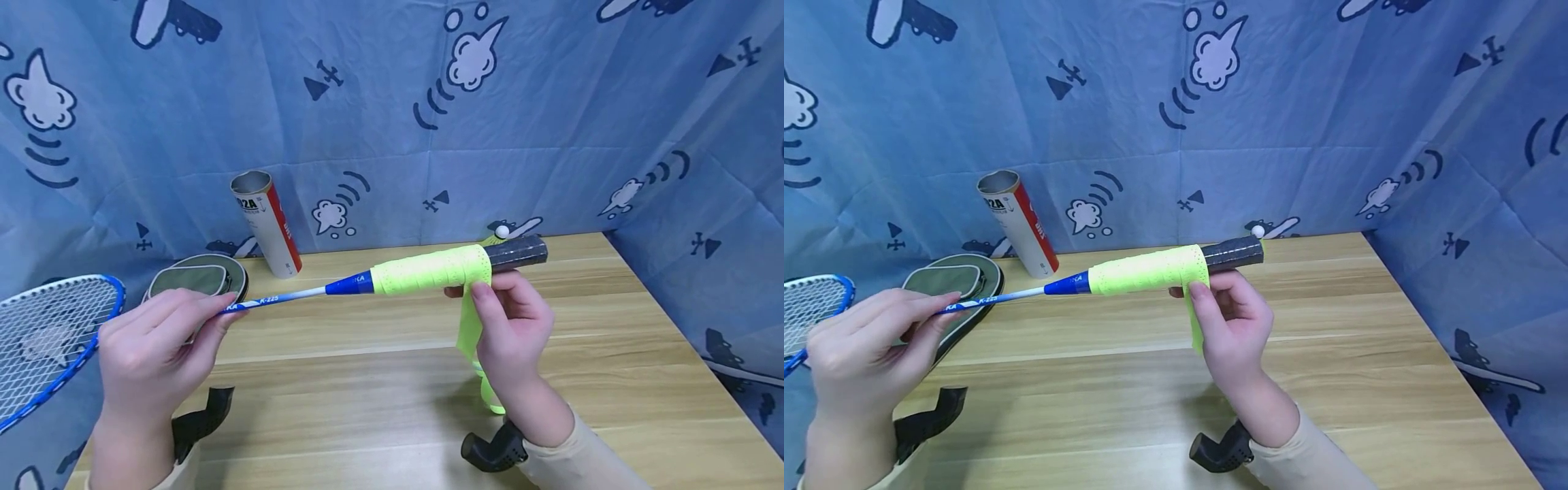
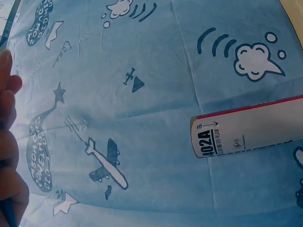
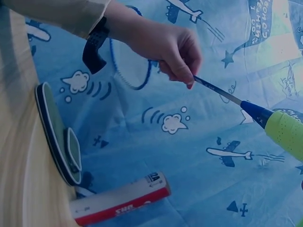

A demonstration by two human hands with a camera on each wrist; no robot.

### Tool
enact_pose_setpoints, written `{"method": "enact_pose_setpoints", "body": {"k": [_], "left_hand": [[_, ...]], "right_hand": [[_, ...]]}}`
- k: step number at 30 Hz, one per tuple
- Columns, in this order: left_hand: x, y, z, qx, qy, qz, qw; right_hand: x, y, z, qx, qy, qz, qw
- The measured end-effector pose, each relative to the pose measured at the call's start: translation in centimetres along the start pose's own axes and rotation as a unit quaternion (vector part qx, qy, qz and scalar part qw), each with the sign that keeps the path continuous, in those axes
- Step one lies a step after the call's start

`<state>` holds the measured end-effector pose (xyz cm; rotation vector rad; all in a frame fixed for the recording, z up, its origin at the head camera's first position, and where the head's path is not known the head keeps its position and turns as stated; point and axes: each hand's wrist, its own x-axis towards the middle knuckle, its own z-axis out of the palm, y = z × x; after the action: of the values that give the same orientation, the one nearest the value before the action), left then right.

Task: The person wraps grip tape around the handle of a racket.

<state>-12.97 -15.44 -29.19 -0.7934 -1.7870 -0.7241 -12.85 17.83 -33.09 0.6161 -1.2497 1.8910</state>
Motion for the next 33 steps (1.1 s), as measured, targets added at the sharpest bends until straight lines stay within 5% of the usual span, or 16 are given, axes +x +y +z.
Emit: {"method": "enact_pose_setpoints", "body": {"k": [6, 21, 28, 33], "left_hand": [[0.0, 0.09, -0.52, 0.008, -0.055, 0.005, 0.9985], [-0.14, -0.36, 0.19, 0.043, 0.01, -0.005, 0.999], [-0.08, -0.08, -0.21, 0.057, -0.009, -0.023, 0.9981], [0.09, -0.01, -0.29, 0.05, -0.022, -0.004, 0.9985]], "right_hand": [[0.01, -0.01, 0.12, -0.009, 0.024, 0.004, 0.9997], [-0.01, 0.1, 0.01, -0.015, -0.024, -0.008, 0.9996], [0.07, 0.18, -0.16, -0.026, -0.024, -0.005, 0.9994], [0.1, 0.26, -0.13, -0.024, -0.01, -0.003, 0.9997]]}}
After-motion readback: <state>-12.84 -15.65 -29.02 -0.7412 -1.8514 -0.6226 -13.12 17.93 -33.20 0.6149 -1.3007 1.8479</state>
